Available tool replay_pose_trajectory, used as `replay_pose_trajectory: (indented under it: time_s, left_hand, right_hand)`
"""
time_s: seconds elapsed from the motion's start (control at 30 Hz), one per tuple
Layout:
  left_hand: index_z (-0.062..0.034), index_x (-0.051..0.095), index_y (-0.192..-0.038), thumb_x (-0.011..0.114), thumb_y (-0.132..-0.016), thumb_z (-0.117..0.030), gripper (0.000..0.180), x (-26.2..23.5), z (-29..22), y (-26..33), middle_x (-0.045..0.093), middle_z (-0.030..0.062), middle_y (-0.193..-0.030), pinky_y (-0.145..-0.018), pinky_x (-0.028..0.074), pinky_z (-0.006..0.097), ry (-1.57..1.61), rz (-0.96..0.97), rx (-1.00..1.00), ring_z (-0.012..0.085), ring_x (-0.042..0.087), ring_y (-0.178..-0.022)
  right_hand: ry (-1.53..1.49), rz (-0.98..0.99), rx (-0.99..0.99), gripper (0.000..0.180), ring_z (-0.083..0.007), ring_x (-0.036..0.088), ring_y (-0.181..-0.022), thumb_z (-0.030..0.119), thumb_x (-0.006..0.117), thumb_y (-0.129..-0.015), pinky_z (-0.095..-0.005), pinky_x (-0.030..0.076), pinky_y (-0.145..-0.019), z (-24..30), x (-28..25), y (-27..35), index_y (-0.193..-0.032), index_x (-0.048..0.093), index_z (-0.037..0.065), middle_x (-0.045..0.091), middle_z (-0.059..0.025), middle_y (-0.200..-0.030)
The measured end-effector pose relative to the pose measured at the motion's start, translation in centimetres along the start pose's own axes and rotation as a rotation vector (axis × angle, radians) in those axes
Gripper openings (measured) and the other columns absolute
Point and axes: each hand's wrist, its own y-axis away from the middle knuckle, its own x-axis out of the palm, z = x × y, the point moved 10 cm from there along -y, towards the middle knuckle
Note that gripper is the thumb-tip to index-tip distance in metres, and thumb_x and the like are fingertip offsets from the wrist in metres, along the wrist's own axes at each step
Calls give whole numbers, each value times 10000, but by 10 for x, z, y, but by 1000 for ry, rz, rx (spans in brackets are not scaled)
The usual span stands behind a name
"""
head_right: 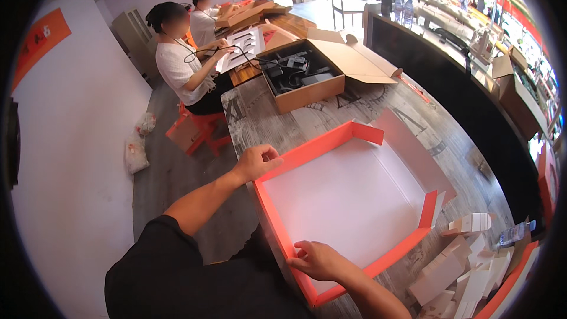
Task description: The person handles small white cardboard boxes on a table and then unfolds a large red and white cardboard box, folding its sides and flaps by hand to form its shape.
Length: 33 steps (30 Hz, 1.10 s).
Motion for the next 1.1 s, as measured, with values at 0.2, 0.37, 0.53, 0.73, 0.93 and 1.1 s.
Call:
replay_pose_trajectory:
  time_s: [0.2, 0.37, 0.53, 0.73, 0.93, 1.1]
  left_hand:
    - [-52, 605, -940, 808, -881, -346, 363, -48, 61, 49, 617, 21, -748, -644, 520, 313, 280, -475, 23, 129, 604, -678]
    - [-47, 619, -919, 708, -952, -490, 453, 21, 52, 135, 616, 22, -746, -595, 503, 276, 561, 45, -352, 120, 593, -641]
    - [-2, 697, -1091, 606, -952, -645, 664, 71, 25, 167, 724, 89, -926, -701, 552, 305, 558, 508, -629, 172, 692, -785]
    - [20, 725, -1081, 563, -961, -607, 659, 80, 1, 170, 747, 170, -927, -757, 558, 384, 470, 720, -744, 275, 727, -816]
    - [-49, 717, -1087, 539, -1007, -447, 443, 87, -5, 180, 753, 151, -920, -775, 537, 369, 636, 902, -771, 265, 723, -834]
    - [-48, 719, -1055, 512, -1035, -370, 384, 83, -7, 192, 753, 140, -879, -740, 547, 340, 685, 906, -811, 249, 733, -823]
  right_hand:
    - [-18, 39, 11, 615, -335, 702, -1055, 436, 692, -937, -397, 548, -916, 8, 7, -18, -1308, 607, -47, 724, -208, -1151]
    - [-42, 7, 24, 667, -362, 691, -1069, 504, 691, -916, -412, 540, -928, 1, 5, -20, -1280, 624, -51, 715, -234, -1140]
    - [-30, 65, 51, 696, -300, 710, -940, 544, 749, -856, -371, 546, -872, -2, 11, -33, -1208, 659, -49, 733, -181, -1006]
    - [-214, 185, 100, 592, -158, 660, -768, 557, 769, -846, -316, 542, -708, -4, 14, -43, -1029, 709, -2, 687, -98, -819]
    - [-270, 285, 169, 552, -143, 658, -890, 499, 721, -927, -298, 544, -823, -6, 18, -43, -1182, 707, 10, 698, -65, -967]
    - [-325, 273, 89, 579, -136, 587, -703, 609, 709, -882, -305, 515, -651, -4, 26, -49, -933, 755, 34, 637, -51, -789]
